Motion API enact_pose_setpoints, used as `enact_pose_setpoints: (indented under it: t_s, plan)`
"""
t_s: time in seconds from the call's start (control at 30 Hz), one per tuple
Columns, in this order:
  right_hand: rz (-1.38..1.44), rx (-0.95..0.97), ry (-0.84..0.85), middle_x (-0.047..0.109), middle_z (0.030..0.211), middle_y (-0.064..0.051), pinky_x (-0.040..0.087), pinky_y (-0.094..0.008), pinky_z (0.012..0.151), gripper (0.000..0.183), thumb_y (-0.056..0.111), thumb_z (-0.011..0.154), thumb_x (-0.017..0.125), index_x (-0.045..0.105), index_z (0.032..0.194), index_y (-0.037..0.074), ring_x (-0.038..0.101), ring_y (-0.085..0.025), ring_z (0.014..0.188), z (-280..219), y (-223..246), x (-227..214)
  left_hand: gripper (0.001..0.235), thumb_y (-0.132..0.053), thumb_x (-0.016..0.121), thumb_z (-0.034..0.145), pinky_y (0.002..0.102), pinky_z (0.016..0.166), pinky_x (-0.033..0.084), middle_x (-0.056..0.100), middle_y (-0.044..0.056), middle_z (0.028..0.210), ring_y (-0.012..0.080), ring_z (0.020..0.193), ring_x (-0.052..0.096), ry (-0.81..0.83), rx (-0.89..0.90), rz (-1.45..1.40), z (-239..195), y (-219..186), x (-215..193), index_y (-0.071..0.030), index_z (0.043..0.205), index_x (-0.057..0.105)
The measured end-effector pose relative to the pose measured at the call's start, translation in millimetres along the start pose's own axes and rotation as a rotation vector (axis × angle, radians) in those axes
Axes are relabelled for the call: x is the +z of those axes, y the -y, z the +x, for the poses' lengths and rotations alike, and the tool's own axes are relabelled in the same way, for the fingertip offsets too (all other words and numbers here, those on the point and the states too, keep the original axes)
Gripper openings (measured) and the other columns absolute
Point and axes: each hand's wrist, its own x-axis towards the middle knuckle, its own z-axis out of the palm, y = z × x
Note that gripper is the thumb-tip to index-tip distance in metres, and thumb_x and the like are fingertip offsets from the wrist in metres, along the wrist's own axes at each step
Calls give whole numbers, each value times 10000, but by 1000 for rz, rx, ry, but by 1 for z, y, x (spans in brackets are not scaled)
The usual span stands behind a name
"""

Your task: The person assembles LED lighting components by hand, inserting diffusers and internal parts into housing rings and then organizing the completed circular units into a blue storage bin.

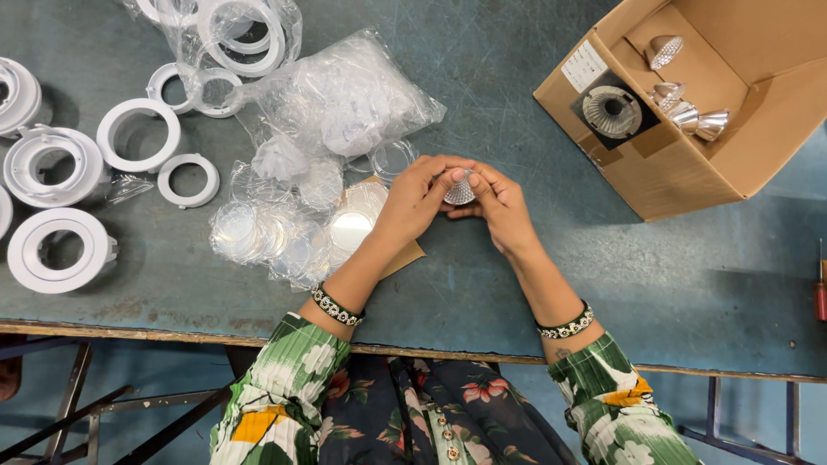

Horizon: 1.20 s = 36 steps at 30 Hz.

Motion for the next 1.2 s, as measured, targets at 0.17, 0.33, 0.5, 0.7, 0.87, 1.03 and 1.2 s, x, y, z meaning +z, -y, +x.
enact_pose_setpoints:
  t_s: [0.17, 0.33, 0.5, 0.7, 0.87, 1.03, 1.2]
  plan:
    - [32, -31, -24, 717, 1105, -94, 649, -325, 752, 364, 297, 1055, 572, 635, 1264, 5, 731, -183, 930, 2, -3, -10, 322, -225, 694, 993, 289, 806, 552, 656, 53, 1074, 150, 908, 654, 33, -57, -21, -4, -5, 3, -179, 1312, 700]
    - [39, -146, -87, 714, 1086, -81, 608, -293, 812, 371, 314, 1100, 568, 656, 1259, -9, 704, -153, 939, 8, -21, -8, 453, -111, 727, 922, 249, 789, 596, 601, 51, 1136, 101, 869, 667, 41, -93, -178, -4, -1, 8, -156, 1364, 642]
    - [-5, -42, -40, 721, 1082, -69, 598, -286, 787, 408, 353, 1078, 526, 643, 1282, 19, 702, -144, 903, 9, -12, -9, 448, -107, 704, 977, 234, 799, 636, 642, 95, 1233, 53, 869, 650, 67, -211, -489, 0, 15, 9, -85, 1413, 604]
    - [-9, -137, -7, 688, 1196, -78, 588, -304, 912, 400, 284, 1046, 624, 598, 1327, 2, 681, -149, 1068, 8, -10, -6, 464, -104, 703, 959, 271, 872, 662, 573, 111, 1321, 91, 965, 708, 50, -282, -522, 0, 9, 7, -69, 1410, 597]
    - [-99, -215, -68, 690, 1158, -88, 538, -283, 952, 384, 269, 1111, 621, 632, 1341, -38, 643, -138, 1051, 9, -21, -8, 521, -66, 710, 942, 273, 872, 647, 554, 100, 1305, 116, 966, 708, 49, -232, -515, 0, 6, 11, -81, 1440, 558]
    - [29, -119, -36, 703, 1172, -83, 589, -310, 902, 446, 321, 1083, 578, 595, 1370, -19, 690, -155, 1024, 9, -16, -5, 524, -24, 700, 954, 264, 872, 640, 566, 107, 1304, 107, 958, 695, 29, -202, -479, -1, 9, 11, -79, 1456, 557]
    - [13, -82, 44, 677, 1270, -88, 599, -312, 905, 540, 345, 1062, 576, 513, 1481, 10, 696, -159, 1059, 11, -9, -7, 509, 14, 679, 939, 251, 833, 628, 642, 105, 1268, 84, 929, 685, 14, -220, -480, 2, 16, 5, -75, 1432, 588]
